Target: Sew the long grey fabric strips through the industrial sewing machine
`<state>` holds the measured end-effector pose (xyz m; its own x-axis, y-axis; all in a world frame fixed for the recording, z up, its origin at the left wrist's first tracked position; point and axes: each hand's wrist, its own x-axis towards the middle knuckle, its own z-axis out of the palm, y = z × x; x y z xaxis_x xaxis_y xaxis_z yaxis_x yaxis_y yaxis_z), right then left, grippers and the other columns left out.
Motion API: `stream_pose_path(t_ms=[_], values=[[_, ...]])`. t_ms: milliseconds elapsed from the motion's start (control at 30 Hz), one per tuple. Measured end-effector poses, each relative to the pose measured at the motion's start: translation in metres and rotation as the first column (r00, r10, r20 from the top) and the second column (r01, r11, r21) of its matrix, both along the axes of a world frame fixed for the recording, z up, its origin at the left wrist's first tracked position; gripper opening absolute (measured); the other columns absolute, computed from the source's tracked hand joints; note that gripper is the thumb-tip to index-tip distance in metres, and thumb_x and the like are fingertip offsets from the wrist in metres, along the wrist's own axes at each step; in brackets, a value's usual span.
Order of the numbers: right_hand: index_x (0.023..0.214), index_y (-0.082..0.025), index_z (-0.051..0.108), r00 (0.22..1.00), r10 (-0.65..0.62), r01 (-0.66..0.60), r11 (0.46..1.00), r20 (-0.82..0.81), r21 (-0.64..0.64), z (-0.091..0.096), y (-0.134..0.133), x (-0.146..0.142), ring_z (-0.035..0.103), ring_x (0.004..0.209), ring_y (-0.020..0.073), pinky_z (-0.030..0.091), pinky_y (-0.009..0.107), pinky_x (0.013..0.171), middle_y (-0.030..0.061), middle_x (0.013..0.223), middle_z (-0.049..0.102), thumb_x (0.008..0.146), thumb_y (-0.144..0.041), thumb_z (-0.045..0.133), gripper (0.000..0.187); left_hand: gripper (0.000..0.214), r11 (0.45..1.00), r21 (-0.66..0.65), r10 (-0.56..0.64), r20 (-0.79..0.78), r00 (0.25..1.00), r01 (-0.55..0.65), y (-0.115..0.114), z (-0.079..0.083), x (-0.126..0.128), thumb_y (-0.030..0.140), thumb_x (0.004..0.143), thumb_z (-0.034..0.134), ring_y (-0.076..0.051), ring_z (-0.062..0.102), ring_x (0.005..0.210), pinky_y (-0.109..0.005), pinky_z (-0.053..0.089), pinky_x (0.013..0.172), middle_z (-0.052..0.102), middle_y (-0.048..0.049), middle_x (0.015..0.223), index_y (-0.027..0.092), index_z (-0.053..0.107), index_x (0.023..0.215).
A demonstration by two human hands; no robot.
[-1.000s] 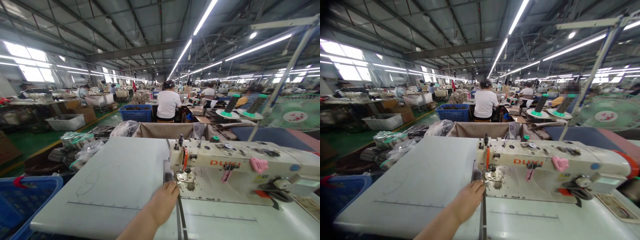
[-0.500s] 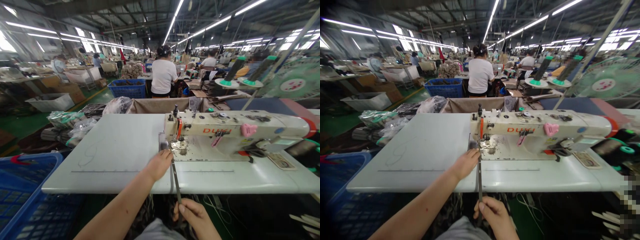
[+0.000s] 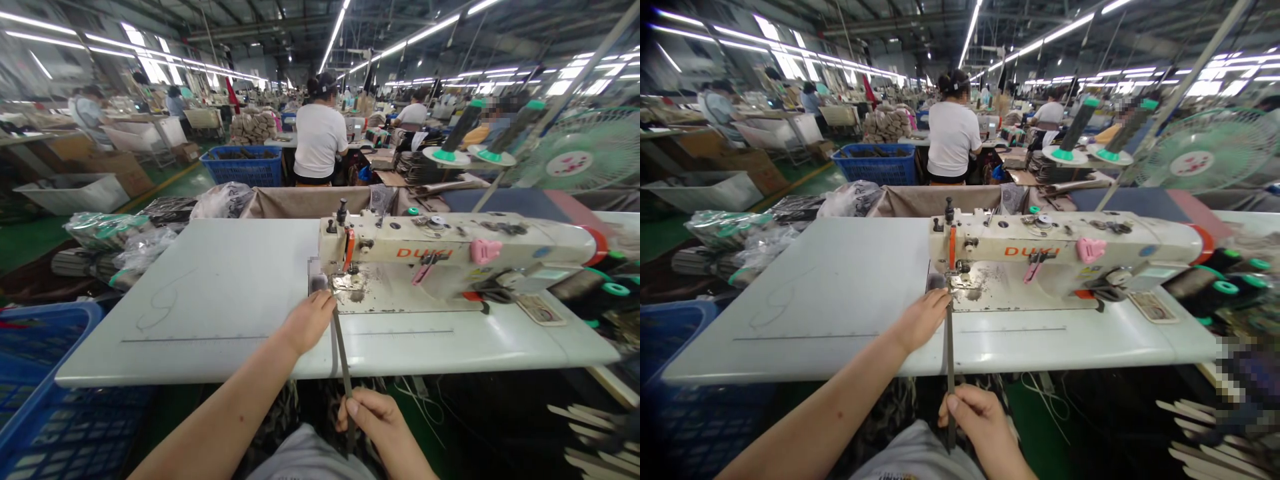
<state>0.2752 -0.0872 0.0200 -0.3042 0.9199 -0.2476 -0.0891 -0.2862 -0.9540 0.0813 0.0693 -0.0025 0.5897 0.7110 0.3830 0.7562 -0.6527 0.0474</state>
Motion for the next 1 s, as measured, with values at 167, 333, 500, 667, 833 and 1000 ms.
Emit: stream_pose_path(t_ms=[167,333,500,667,833,1000], values=[[0.074,-0.019,0.079,1.000,0.017,-0.017,1.000,0.000,0.003,-0.001,-0.002,0.001,0.063,0.074,0.0216,0.045,0.033,0.073,0.0046,0.074,0.071,0.093,-0.054,0.072,0.040,0.021,1.000,-0.019,0.004,0.007,1.000,-0.004,0.001,-0.002,0.001,0.016,0.102,0.051,-0.025,0.060,0.130,-0.040,0.049,0.117,0.064,-0.0117,0.130,0.016,0.057,0.122],[0.075,-0.019,0.078,0.998,0.057,-0.057,0.997,0.007,0.054,-0.002,0.000,0.002,0.061,0.076,0.0213,0.044,0.033,0.075,0.0040,0.076,0.069,0.094,-0.053,0.071,0.039,0.018,1.000,0.004,-0.010,-0.009,1.000,0.010,0.000,-0.004,0.000,0.015,0.103,0.049,-0.025,0.061,0.127,-0.040,0.049,0.116,0.064,-0.0128,0.129,0.016,0.059,0.118],[0.072,-0.020,0.071,0.992,0.087,-0.101,0.980,0.086,0.172,-0.011,0.008,0.002,0.056,0.076,0.0195,0.042,0.031,0.071,0.0013,0.078,0.061,0.088,-0.054,0.078,0.038,0.017,1.000,0.004,-0.021,-0.044,0.999,0.021,0.001,-0.005,-0.001,0.014,0.103,0.048,-0.024,0.061,0.126,-0.040,0.049,0.116,0.065,-0.0113,0.127,0.017,0.059,0.115],[0.089,-0.022,0.078,0.988,-0.026,0.006,0.992,0.155,0.129,-0.015,0.010,-0.004,0.059,0.079,0.0214,0.045,0.033,0.073,0.0035,0.085,0.069,0.086,-0.059,0.078,0.037,0.019,0.999,-0.013,-0.037,-0.065,0.997,0.036,0.004,-0.006,-0.002,0.014,0.103,0.048,-0.025,0.060,0.128,-0.039,0.049,0.116,0.064,-0.0116,0.127,0.016,0.060,0.117],[0.102,-0.022,0.077,0.999,-0.027,0.027,0.999,0.036,-0.023,-0.015,0.008,-0.005,0.060,0.071,0.0185,0.047,0.031,0.070,0.0035,0.082,0.077,0.087,-0.059,0.078,0.040,0.020,0.999,-0.033,-0.032,-0.070,0.997,0.029,0.003,-0.004,-0.002,0.015,0.104,0.047,-0.025,0.058,0.130,-0.039,0.049,0.116,0.065,-0.0117,0.125,0.015,0.060,0.119],[0.085,-0.019,0.080,0.999,0.022,-0.022,1.000,0.024,-0.013,-0.016,0.006,-0.002,0.064,0.071,0.0189,0.048,0.030,0.069,0.0047,0.076,0.077,0.089,-0.060,0.075,0.041,0.019,1.000,-0.023,-0.013,-0.065,0.998,0.011,0.001,0.000,-0.001,0.014,0.103,0.047,-0.025,0.060,0.129,-0.039,0.048,0.116,0.064,-0.0132,0.128,0.015,0.061,0.117]])
